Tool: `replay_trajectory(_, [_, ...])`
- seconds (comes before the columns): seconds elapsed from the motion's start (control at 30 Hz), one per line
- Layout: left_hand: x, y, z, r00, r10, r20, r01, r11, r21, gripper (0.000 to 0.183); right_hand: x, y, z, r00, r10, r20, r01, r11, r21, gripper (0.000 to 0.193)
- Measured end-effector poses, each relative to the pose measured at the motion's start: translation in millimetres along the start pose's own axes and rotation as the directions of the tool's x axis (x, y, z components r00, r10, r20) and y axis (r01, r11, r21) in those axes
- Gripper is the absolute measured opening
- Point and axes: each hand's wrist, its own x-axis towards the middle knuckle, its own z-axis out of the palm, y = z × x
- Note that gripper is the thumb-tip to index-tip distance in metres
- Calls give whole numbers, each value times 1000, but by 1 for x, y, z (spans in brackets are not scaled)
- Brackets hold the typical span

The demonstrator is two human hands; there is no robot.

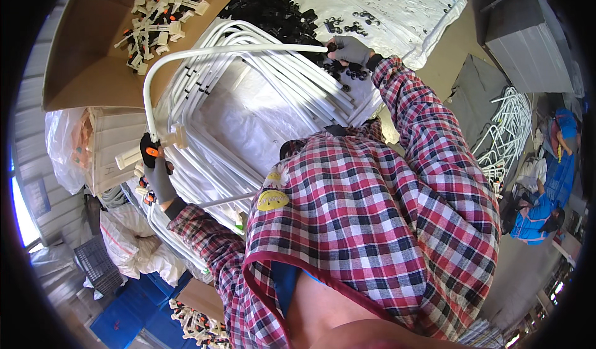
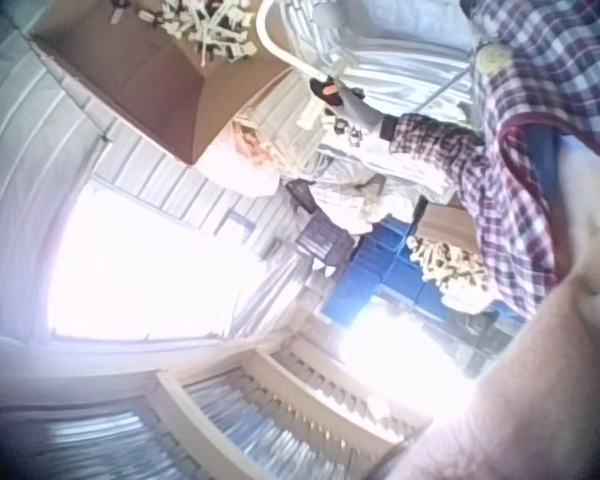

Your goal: The person repeatedly picks up white plastic hanger frames and small black and orange plastic parts, then attaches the parts to the frames by hand. The person handles the items one at a time and places the assembled units into a stack.

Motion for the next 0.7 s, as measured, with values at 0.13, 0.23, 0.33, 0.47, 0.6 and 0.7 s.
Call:
replay_trajectory(0.13, [13, 2, 6, 999, -32, 10, 32, 999, -19, 34, -21, 2, 3, 1000, -15, -3, 15, 984, 179, 33])
replay_trajectory(0.23, [15, 6, 9, 999, 21, 34, -20, 999, -42, 38, -29, 3, 8, 995, -80, -61, 88, 986, 144, 33])
replay_trajectory(0.33, [16, 9, 9, 1000, 4, 26, -3, 999, -35, 33, -28, 0, 8, 976, -126, -176, 78, 963, -257, 38])
replay_trajectory(0.47, [14, 10, 4, 992, 11, 124, 2, 995, -102, 41, -26, -11, -1, 946, -278, -169, 133, 805, -578, 39])
replay_trajectory(0.6, [6, 20, 2, 987, 26, 156, 2, 985, -175, 45, -32, -44, 1, 928, -358, -103, 211, 732, -648, 37])
replay_trajectory(0.7, [-3, 49, 16, 989, 23, 144, 10, 974, -226, 46, -38, -101, 23, 974, -221, 51, 224, 895, -386, 40])
